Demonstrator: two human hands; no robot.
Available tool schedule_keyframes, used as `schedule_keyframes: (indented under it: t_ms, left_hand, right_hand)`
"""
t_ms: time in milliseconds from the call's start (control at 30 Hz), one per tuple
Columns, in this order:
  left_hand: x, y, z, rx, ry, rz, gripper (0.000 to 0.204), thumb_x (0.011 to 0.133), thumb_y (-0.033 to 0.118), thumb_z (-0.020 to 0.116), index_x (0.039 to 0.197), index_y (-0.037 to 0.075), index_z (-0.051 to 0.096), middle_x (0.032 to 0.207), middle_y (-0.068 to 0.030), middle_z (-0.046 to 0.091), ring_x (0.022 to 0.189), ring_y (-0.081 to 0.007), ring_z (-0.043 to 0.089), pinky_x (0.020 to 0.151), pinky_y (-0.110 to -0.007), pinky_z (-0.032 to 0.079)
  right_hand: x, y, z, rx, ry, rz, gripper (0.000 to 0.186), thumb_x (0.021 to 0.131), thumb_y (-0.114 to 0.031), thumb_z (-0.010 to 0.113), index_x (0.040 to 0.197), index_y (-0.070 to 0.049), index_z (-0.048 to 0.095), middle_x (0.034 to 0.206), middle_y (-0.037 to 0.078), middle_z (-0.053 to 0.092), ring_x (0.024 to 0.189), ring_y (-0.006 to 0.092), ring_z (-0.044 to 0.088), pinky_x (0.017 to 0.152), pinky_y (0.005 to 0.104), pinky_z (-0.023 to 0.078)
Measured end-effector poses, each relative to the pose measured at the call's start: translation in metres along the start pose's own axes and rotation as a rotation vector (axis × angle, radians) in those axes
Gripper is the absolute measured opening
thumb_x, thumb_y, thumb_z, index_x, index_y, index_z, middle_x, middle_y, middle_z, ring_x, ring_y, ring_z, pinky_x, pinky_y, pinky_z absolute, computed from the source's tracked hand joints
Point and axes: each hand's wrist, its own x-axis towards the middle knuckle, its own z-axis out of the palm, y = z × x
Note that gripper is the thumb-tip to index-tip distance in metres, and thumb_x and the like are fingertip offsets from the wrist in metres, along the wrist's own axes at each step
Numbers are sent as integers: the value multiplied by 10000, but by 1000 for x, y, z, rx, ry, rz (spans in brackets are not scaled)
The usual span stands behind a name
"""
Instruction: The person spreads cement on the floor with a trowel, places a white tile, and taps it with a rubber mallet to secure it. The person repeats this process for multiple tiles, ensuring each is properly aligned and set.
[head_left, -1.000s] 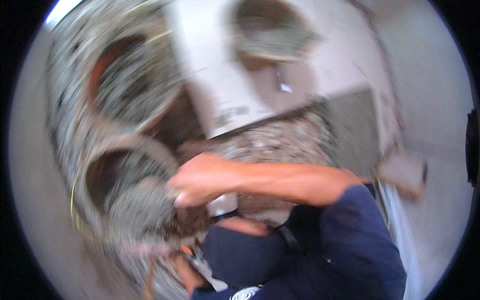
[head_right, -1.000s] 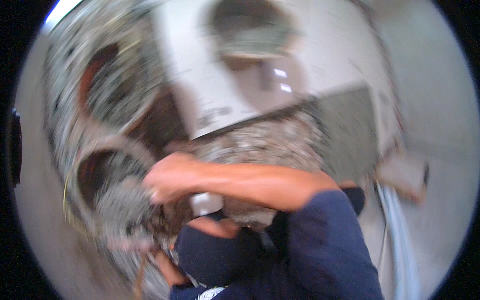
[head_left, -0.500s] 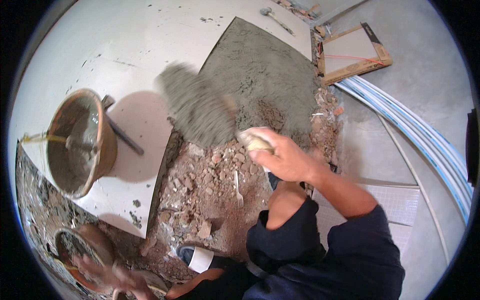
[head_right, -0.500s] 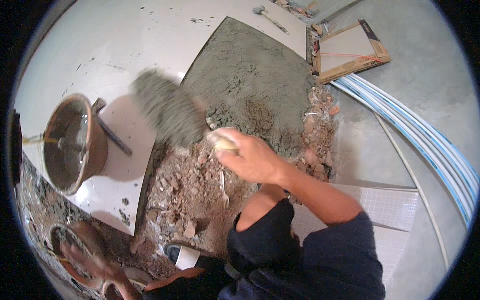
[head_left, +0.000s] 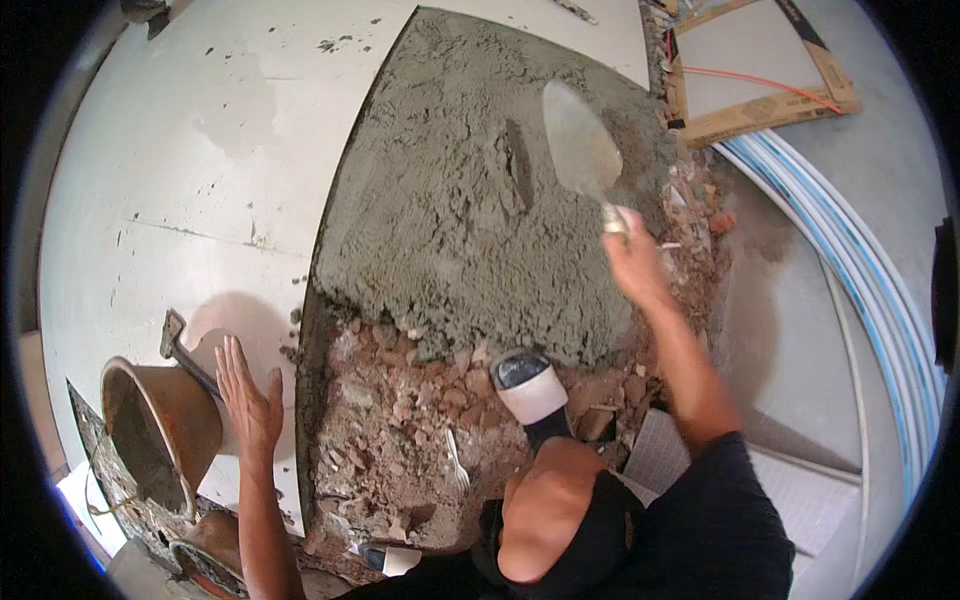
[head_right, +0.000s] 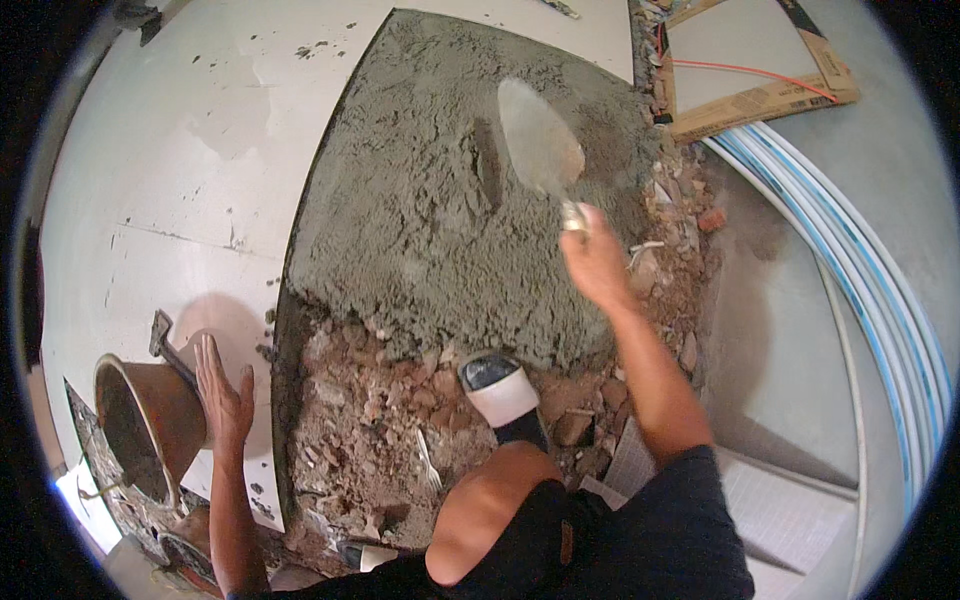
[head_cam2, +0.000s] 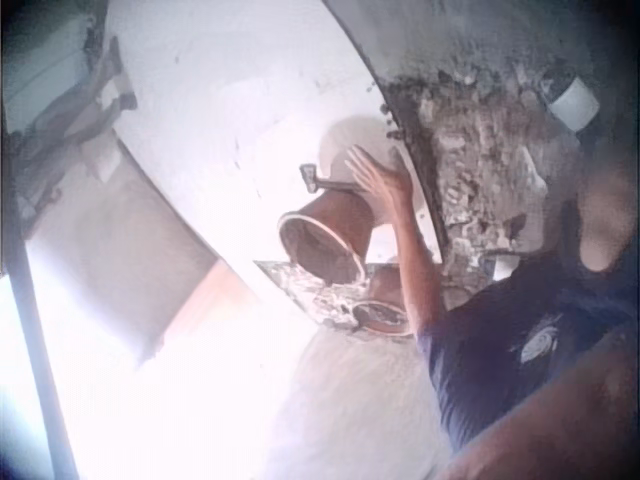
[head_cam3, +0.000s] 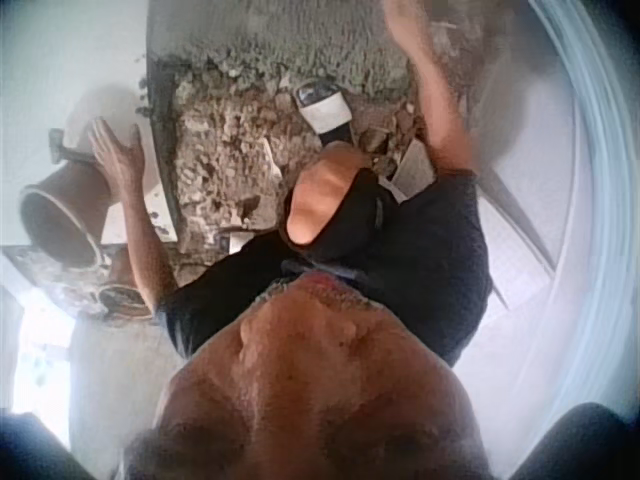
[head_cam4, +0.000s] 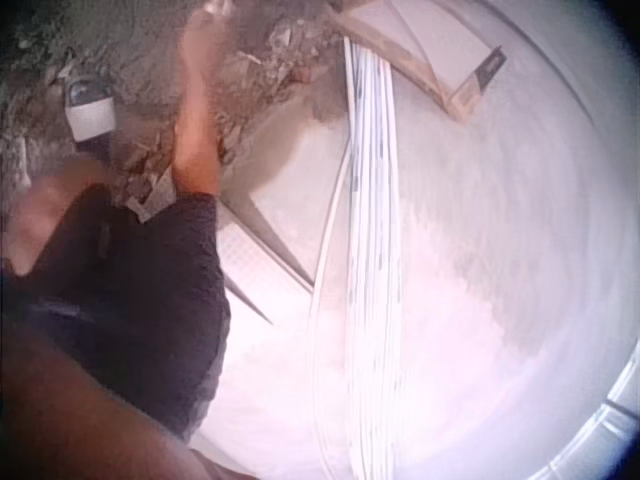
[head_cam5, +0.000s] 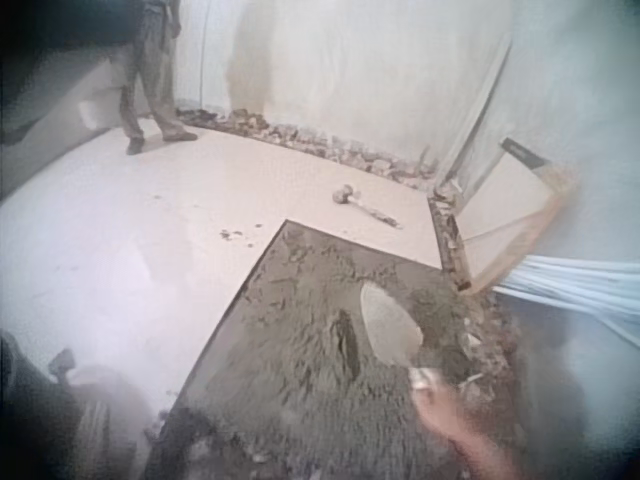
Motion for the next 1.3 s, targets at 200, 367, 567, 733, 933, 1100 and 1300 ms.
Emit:
schedule_keyframes:
  t_ms: [200, 367, 567, 733, 933, 1100, 1300]
  left_hand:
    - [84, 0, 87, -147, 145, -408, 670, 980, 358, 498, 1492, 22, 225, 1535, -209, 245, 1431, -372, 202, 1143, -507, 170]
    - [121, 7, 120, -165, 246, -610, 732, 974, 499, 425, 1502, 37, 217, 1559, -205, 180, 1447, -355, 152, 1143, -519, 126]
    - [122, 14, 135, -45, 179, -712, 787, 958, 606, 328, 1512, 62, 202, 1578, -202, 107, 1467, -341, 58, 1144, -543, 66]
    - [137, 0, 130, -48, 195, -703, 762, 960, 608, 317, 1521, 106, 197, 1585, -180, 99, 1469, -344, 46, 1128, -597, 43]
    - [242, -6, 139, -212, 321, -473, 761, 950, 633, 312, 1518, 136, 219, 1588, -146, 123, 1469, -332, 74, 1128, -611, 13]
    - [262, 14, 139, -54, 240, -543, 791, 930, 643, 358, 1513, 124, 232, 1575, -151, 171, 1467, -321, 92, 1136, -597, 27]
    - [262, 22, 134, 7, 232, -535, 795, 936, 624, 378, 1507, 90, 233, 1573, -152, 169, 1464, -317, 110, 1142, -595, 49]
  right_hand:
    - [89, 16, -32, -544, -400, -448, 455, 939, -524, 476, 1052, -100, 596, 985, 151, 655, 773, 372, 661, 674, 472, 518]
    - [192, 7, -3, -768, -419, -623, 442, 927, -554, 474, 1060, -150, 595, 971, 147, 647, 834, 338, 668, 704, 474, 528]
    - [303, 8, 19, -616, -314, -586, 543, 917, -584, 486, 1079, -85, 626, 928, 169, 659, 876, 325, 649, 745, 461, 499]
    - [336, -19, 22, -452, -271, -257, 622, 944, -586, 413, 1166, -22, 553, 922, 193, 657, 888, 364, 647, 744, 482, 516]
    - [267, -23, 19, 427, -210, 380, 480, 975, -450, 474, 1154, -8, 528, 743, 72, 549, 539, 154, 556, 442, 305, 485]
    - [288, -94, 97, 747, -225, 412, 449, 977, -425, 498, 1153, -13, 527, 737, 77, 567, 536, 157, 558, 453, 305, 500]
    - [307, -184, 132, 181, -413, 92, 391, 988, -318, 424, 1166, 12, 535, 886, 199, 629, 746, 286, 657, 639, 410, 543]
